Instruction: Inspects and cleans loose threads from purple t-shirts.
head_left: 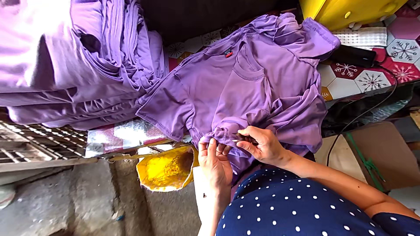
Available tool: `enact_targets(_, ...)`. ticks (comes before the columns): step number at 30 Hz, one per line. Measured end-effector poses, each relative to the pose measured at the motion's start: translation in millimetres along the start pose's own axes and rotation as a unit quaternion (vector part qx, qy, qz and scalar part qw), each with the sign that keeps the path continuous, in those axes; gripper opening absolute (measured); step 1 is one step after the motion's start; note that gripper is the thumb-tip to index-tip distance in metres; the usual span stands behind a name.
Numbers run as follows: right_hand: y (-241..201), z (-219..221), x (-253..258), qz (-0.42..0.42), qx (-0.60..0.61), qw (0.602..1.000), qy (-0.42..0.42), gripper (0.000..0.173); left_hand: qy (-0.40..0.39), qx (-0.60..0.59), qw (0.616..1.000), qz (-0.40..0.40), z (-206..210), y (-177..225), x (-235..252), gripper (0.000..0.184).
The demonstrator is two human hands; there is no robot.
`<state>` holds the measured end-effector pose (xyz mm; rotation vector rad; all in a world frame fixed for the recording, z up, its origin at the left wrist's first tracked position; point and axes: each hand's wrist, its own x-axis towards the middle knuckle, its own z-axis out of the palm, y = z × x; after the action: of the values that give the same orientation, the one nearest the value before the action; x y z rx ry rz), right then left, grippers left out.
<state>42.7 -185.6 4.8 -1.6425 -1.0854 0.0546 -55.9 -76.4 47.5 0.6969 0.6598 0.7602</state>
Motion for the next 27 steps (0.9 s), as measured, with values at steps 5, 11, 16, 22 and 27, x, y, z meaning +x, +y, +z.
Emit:
enact_targets(5, -2, 3, -10, -0.007, -0.005, 0.999, -0.036, 0.046, 0.051, 0.065, 0.996, 0.015, -5, 6, 15, 0.022)
enact_targets(11, 48, -53, 5, 0.184, -0.114, 0.974, 0.068, 0.031, 0.013, 0.231, 0.972, 0.026, -48, -5, 70, 0.043)
enact_targets(16, 93, -107, 67, 0.346, -0.136, 0.923, 0.101, 0.046, 0.029, 0.300, 0.953, 0.034, -49, -19, 77, 0.010)
enact_targets(22, 143, -87, 145, 0.389, -0.156, 0.908, 0.012, 0.055, 0.103, 0.340, 0.924, 0.138, -43, -8, 88, 0.014)
enact_targets(27, 143, -76, 149, 0.293, -0.088, 0.951, 0.037, 0.030, 0.117, 0.670, 0.712, 0.175, -77, 33, 91, 0.031)
